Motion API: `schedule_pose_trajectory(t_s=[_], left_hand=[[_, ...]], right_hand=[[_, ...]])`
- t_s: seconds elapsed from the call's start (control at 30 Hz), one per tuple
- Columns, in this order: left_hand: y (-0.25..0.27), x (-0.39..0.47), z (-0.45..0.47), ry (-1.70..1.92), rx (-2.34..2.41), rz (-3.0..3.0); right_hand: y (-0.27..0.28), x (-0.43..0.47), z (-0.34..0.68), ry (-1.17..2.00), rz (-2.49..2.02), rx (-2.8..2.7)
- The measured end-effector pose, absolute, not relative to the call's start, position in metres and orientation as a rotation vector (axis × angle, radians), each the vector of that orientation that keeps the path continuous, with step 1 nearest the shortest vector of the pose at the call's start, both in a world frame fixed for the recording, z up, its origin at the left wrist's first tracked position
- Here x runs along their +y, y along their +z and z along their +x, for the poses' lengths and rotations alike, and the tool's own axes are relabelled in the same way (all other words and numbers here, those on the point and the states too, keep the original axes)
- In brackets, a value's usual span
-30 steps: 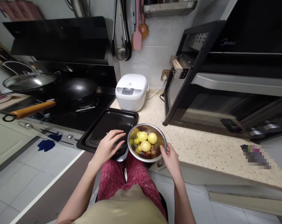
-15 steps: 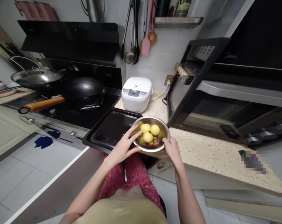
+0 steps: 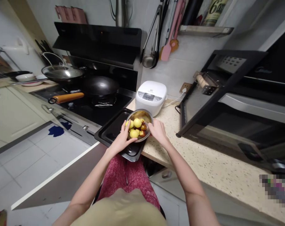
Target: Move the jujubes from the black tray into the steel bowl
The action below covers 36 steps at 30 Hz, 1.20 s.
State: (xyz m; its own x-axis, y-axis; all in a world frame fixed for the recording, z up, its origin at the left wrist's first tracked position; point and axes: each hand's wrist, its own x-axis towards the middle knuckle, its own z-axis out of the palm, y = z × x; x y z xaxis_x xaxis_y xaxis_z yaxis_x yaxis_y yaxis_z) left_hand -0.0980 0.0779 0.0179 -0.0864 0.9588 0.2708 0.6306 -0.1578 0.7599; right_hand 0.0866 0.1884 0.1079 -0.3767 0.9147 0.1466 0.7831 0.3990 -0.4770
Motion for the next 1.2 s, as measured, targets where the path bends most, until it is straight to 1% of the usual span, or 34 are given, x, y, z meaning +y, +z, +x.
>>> schedule_pose_trajectory(t_s=[0.27,0.47,0.7,1.03,1.2], left_hand=[[0.004,0.085,-0.111,1.134,1.822,1.74],[-0.017,0.093,-0.114,1.225,1.837,1.68],[-0.023,0.094,-0.119,1.22,1.882,1.664],[-0.008,0.087,-0.116,1.121,1.947,1.666],[0.003,0.082,-0.109,0.988,2.041,1.677]], right_hand=[[0.119,0.194,0.057,0.124,-1.463,-2.469],[0.129,0.204,0.042,-0.034,-1.507,-2.527],[0.142,0.21,0.033,-0.118,-1.507,-2.587],[0.152,0.211,0.034,-0.145,-1.53,-2.603],[0.155,0.212,0.039,-0.146,-1.562,-2.606]])
